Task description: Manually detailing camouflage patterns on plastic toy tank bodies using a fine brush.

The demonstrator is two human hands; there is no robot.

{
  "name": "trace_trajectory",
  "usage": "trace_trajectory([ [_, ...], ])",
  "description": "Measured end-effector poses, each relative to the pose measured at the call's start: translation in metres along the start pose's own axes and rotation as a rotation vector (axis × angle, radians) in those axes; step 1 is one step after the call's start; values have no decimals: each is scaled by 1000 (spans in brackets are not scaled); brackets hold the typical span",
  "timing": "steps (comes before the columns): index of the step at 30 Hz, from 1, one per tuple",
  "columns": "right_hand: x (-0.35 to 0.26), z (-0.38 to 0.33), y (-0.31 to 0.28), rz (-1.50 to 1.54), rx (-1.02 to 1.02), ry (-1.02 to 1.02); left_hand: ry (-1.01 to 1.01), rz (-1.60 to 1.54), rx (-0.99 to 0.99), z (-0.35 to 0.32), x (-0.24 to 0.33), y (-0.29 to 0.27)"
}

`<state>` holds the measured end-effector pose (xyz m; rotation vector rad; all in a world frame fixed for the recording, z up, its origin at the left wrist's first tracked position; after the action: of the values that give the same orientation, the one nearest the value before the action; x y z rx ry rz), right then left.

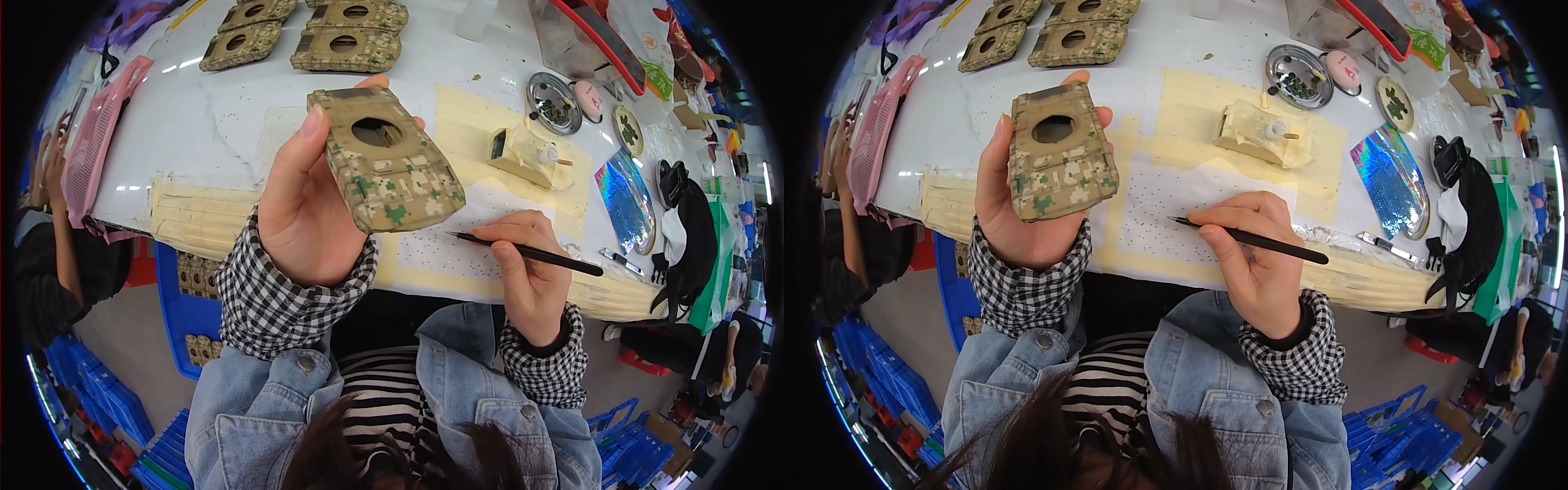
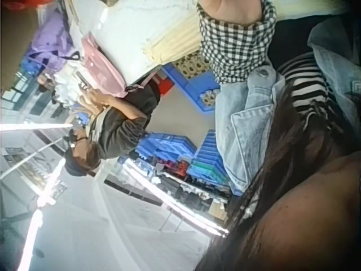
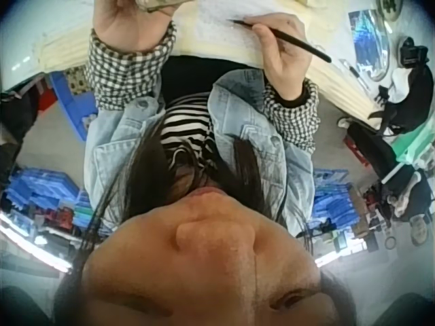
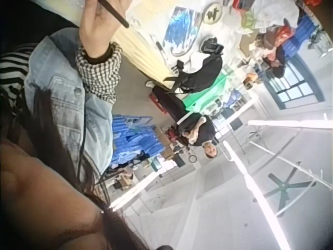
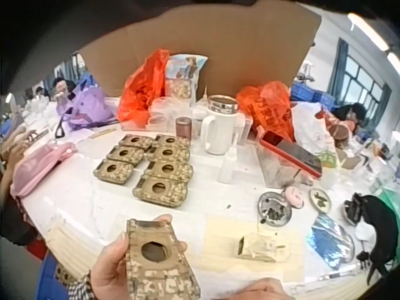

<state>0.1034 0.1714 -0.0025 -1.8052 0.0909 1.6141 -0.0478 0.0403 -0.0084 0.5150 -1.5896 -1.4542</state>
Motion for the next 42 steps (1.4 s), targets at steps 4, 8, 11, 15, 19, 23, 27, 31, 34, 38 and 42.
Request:
trace_trajectory([
  [4, 1, 0, 0, -5, -1, -3, 4, 7, -2, 0, 0, 1],
  [8, 0, 0, 0, -12, -3, -15, 34, 1, 38, 0, 0, 2],
  [11, 0, 1, 0, -16, -2, -24, 13, 13, 28, -1, 1, 1],
  [15, 1, 0, 0, -7, 0, -19, 28, 16, 47, -1, 0, 2],
  [19, 1, 0, 0, 9, 15, 0, 10, 7, 7, -1, 1, 1],
  [23, 2, 0, 1, -8, 7, 2, 18, 15, 7, -1, 0, 1],
  [27, 1, 0, 1, 2, -1, 6, 52, -6, -3, 0, 1, 2],
  [31, 1, 0, 0, 5, 1, 3, -1, 10, -42, -1, 1, 1],
  [34, 1, 0, 0, 10, -3, 2, -8, 5, -57, -1, 1, 2],
  [38, 0, 0, 0, 5, 3, -2, 31, -33, -1, -1, 1, 4],
  [42, 0, 0, 0, 4, 10, 2, -3, 20, -36, 0, 1, 1],
])
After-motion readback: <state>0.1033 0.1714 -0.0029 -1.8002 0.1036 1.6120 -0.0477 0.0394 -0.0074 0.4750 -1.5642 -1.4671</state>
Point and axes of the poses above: each hand's wrist, its own z-axis towards the middle knuckle, its own y-axis out of the palm, x = y × z, the point moved 6 cm from there along z, towards the middle knuckle, and after that the axes turned 13 degrees about y, right-handed, at the moved point
